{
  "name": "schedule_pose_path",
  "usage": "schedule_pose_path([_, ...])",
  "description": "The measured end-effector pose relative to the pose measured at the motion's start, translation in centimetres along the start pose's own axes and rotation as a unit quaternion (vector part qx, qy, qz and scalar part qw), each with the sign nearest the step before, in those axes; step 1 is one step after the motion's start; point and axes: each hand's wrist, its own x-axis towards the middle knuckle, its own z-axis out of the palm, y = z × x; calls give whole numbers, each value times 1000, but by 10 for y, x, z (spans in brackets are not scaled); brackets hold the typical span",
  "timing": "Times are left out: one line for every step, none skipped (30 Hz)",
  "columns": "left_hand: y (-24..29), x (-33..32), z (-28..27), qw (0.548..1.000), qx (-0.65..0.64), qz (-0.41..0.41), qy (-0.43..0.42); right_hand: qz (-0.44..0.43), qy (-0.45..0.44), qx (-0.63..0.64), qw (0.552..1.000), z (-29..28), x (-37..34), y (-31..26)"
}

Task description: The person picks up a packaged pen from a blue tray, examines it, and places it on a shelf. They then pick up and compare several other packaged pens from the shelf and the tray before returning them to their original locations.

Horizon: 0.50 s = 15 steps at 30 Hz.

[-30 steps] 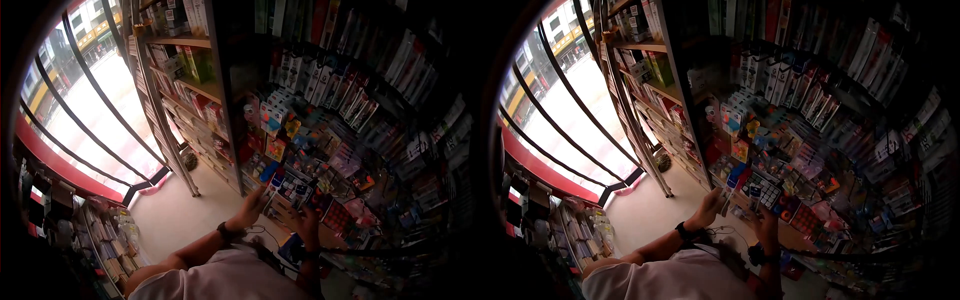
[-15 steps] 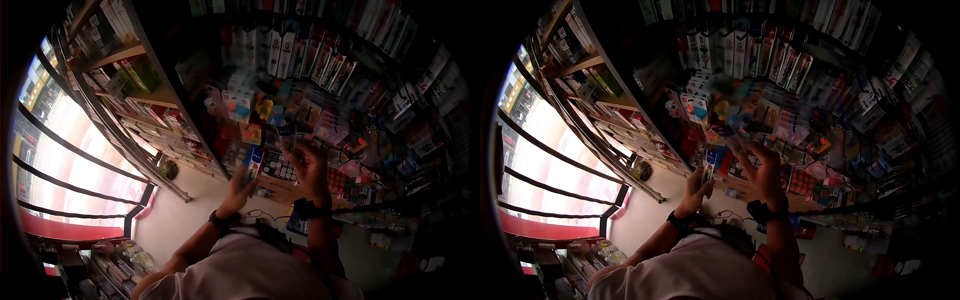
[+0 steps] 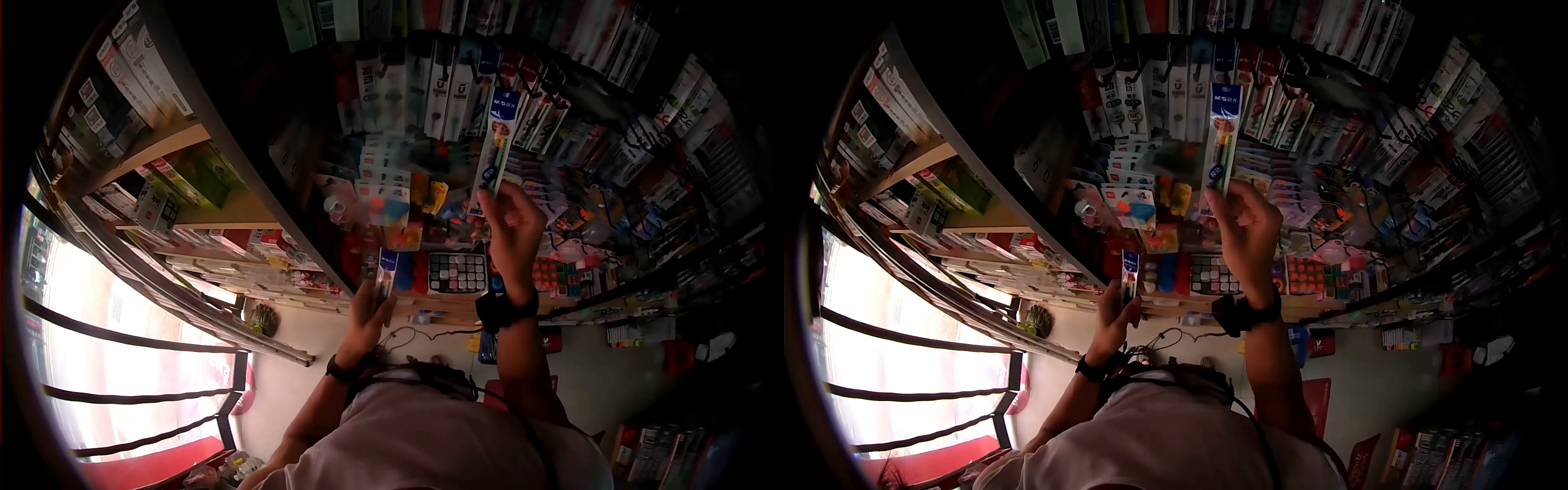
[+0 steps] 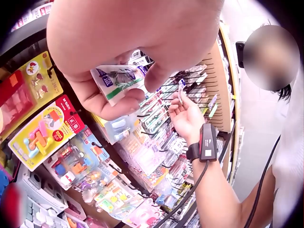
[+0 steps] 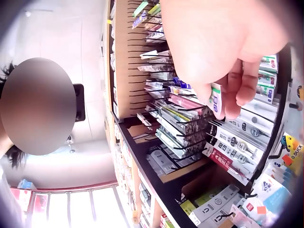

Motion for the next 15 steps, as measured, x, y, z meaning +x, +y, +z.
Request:
schedule_pose_path([-1,3,-3,1000,-2,2,-6,-1,6,-6,1000,1,2,-1])
schedule_pose_path([-2,6,-5,1000,11,7,-11,-5,9,-10,1000,3,4,-1])
schedule_pose_path([-2,8,-7,1000,24,12,-16,-16,15,-9,1000,5,2,-1])
schedule_pose_path([-2,10,-7,999,22,14,-20,-26,21,-8,999,6,1,-1])
schedule_pose_path([-1,12,-6,1000,7,3,-21,-29,23,-11,999,6,-3,1])
schedule_pose_path([-1,14,-6,1000,-8,-9,-23,-22,25,-4,999,6,-8,4])
schedule_pose_path([-1,16,-6,1000,-9,-7,-26,-17,27,3,999,6,-10,6])
schedule_pose_path([-3,19,-7,999,-10,-3,-37,-19,28,2,999,7,-10,5])
schedule_pose_path([-5,21,-7,999,-12,1,-46,-39,30,-8,999,7,-10,3])
schedule_pose_path([-7,24,-7,999,-13,1,-49,-59,32,-18,998,7,-10,2])
schedule_pose_path([-10,25,-6,998,-23,-1,-53,-59,34,-21,997,6,-8,0])
schedule_pose_path([-11,26,-6,998,-33,-3,-58,-60,30,-22,998,6,-5,-3])
schedule_pose_path([-11,28,-6,998,-33,-4,-59,-60,25,-24,998,5,-4,-5])
schedule_pose_path([-9,30,-5,997,-26,-11,-70,-59,25,-25,998,4,-5,-5])
schedule_pose_path([-9,32,-4,996,-20,-18,-80,-40,34,-22,998,4,-5,-5])
